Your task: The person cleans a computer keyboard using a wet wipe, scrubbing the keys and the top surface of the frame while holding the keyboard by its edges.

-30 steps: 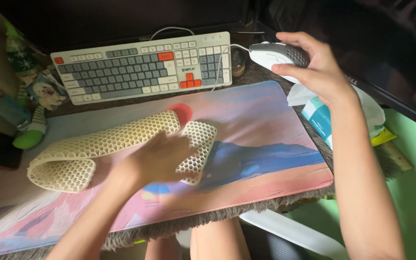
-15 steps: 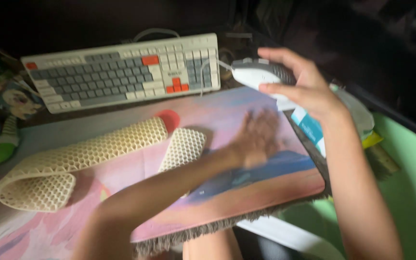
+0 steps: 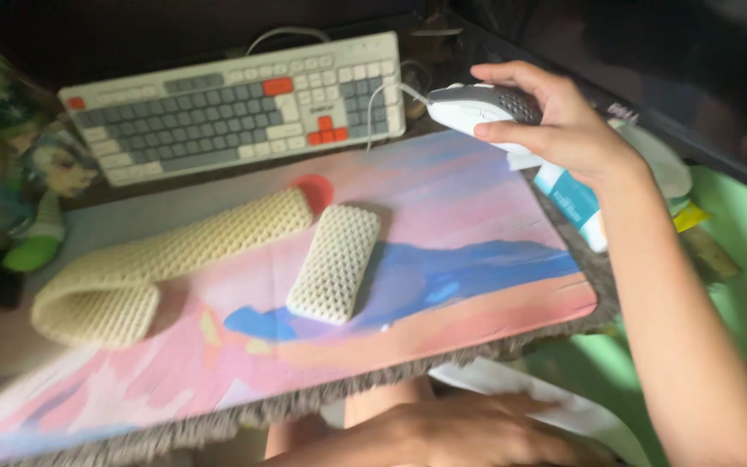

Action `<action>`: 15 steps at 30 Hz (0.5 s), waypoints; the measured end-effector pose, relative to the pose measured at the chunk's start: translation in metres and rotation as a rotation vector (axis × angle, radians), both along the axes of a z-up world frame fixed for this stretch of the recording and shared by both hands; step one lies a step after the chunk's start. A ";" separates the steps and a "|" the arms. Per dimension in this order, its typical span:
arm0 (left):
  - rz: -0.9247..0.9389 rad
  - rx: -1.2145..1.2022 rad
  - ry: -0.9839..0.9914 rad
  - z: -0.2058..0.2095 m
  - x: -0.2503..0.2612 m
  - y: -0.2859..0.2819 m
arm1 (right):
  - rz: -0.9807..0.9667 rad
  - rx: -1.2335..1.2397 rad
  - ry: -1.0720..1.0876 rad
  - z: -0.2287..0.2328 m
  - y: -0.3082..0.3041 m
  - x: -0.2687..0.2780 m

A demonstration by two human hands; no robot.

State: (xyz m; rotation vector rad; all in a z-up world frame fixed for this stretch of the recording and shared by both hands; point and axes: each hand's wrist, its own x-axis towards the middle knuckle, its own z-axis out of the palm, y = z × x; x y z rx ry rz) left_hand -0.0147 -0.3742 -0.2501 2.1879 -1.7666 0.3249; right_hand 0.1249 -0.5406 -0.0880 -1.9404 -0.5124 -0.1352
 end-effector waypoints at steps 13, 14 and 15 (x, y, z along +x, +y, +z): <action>0.706 -0.154 0.042 0.060 0.012 0.129 | -0.248 -0.487 -0.325 -0.068 0.014 0.024; 0.665 -0.174 0.114 0.056 0.009 0.127 | -0.220 -0.514 -0.292 -0.066 0.012 0.021; 0.616 -0.198 0.175 0.051 0.007 0.120 | -0.222 -0.520 -0.286 -0.061 0.006 0.019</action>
